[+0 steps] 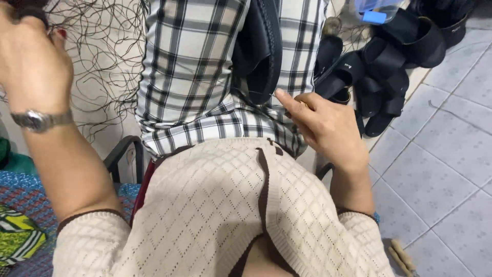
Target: Hand-sewing the straps of black sandals using a needle and thread while sitting on the floor.
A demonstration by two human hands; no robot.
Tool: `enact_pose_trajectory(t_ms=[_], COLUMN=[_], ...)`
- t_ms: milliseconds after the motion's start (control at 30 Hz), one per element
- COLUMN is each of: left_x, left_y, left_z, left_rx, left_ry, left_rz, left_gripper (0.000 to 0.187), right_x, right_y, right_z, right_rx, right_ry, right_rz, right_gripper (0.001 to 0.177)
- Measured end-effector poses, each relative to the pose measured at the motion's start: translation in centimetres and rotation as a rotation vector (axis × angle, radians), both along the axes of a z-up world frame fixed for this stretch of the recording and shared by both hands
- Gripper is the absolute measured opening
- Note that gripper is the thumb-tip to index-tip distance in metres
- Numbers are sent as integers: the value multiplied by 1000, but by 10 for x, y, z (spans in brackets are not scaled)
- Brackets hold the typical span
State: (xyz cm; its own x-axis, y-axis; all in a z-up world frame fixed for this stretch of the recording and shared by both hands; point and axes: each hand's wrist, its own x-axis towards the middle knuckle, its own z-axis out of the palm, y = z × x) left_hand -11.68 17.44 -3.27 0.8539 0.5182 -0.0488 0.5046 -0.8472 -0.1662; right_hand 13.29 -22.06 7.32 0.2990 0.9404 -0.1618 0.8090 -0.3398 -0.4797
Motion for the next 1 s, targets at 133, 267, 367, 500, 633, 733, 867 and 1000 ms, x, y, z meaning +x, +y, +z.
enact_pose_trajectory(t_ms=[133, 267, 367, 500, 633, 733, 867, 1000], left_x=[61, 104, 122, 131, 130, 130, 129, 133], left_y=[-67, -140, -164, -175, -176, -173, -171, -169], left_z=[40, 30, 17, 10, 4, 4, 9, 2], left_rx=[-331, -444, -438, -400, -313, -387, -437, -426], left_ry=[-281, -327, -449, -467, -506, -524, -509, -540], left_rz=[-135, -592, -630, -621, -598, -622, -643, -647], left_gripper=[49, 97, 65, 57, 32, 39, 45, 32], right_x=[-1, 1, -5, -15, -12, 2, 6, 9], right_y=[8, 9, 16, 26, 29, 21, 13, 25], right_z=[2, 4, 17, 23, 11, 16, 12, 3], right_rx=[0, -53, -177, -268, -221, -143, -48, -12], right_ry=[-63, -119, -233, -254, -195, -23, 122, 166], right_rz=[-16, -2, 8, -31, -11, -10, -74, -58], right_gripper=[54, 62, 65, 58, 58, 54, 42, 43])
